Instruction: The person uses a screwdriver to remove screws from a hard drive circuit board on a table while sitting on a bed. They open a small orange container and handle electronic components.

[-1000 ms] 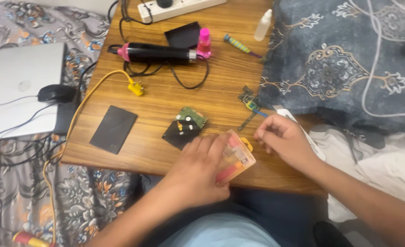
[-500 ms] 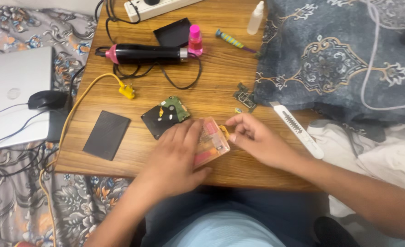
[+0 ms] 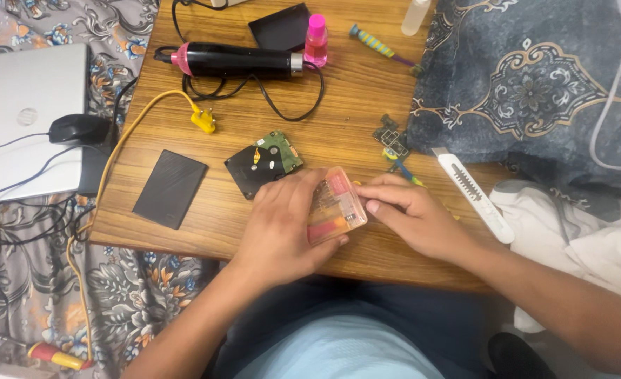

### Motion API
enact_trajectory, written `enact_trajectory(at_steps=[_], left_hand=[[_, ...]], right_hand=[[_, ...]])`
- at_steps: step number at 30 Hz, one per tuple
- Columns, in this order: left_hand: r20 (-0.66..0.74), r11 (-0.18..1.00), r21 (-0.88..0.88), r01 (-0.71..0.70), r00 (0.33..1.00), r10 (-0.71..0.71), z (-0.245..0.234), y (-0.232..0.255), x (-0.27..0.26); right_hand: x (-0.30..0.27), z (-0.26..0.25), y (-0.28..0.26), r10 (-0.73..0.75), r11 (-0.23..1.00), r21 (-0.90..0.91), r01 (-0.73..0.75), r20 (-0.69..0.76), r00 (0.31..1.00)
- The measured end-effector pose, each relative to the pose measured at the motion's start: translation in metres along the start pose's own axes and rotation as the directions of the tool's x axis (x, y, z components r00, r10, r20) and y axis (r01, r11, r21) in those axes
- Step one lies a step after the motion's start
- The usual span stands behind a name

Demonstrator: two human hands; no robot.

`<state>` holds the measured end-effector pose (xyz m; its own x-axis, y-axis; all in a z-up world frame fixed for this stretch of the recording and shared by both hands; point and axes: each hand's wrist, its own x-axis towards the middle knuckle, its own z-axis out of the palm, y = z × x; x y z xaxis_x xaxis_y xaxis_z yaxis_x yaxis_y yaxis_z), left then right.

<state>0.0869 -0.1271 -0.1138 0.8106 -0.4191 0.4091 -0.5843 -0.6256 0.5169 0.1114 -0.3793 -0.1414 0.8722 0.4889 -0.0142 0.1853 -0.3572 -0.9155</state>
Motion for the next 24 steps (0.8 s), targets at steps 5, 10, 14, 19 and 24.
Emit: enact_trajectory(at_steps=[5,10,14,19,24], left_hand=[[0.014,0.999,0.007,-0.031,0.999,0.031,0.002,-0.002,0.001],[0.046,1.000,0.014,-0.023,0.999,0.023,0.000,0.000,0.003],[0.027,0.999,0.009,-0.038,0.999,0.038,0.000,0.001,0.003],[0.023,0.999,0.008,-0.038,0.999,0.038,0.001,0.001,0.000],[0.008,0.999,0.024,-0.047,0.999,0.047,0.002,0.000,0.001]], right_hand=[[-0.001,-0.002,-0.012,0.172,0.985,0.001,-0.172,0.007,0.985],[-0.001,0.001,-0.018,0.200,0.980,0.020,-0.200,-0.001,0.980],[-0.002,0.001,-0.015,0.202,0.979,0.014,-0.202,0.011,0.979],[0.000,-0.001,-0.015,0.180,0.983,0.018,-0.180,0.011,0.984],[-0.002,0.001,-0.016,0.172,0.985,-0.033,-0.171,0.007,0.985]])
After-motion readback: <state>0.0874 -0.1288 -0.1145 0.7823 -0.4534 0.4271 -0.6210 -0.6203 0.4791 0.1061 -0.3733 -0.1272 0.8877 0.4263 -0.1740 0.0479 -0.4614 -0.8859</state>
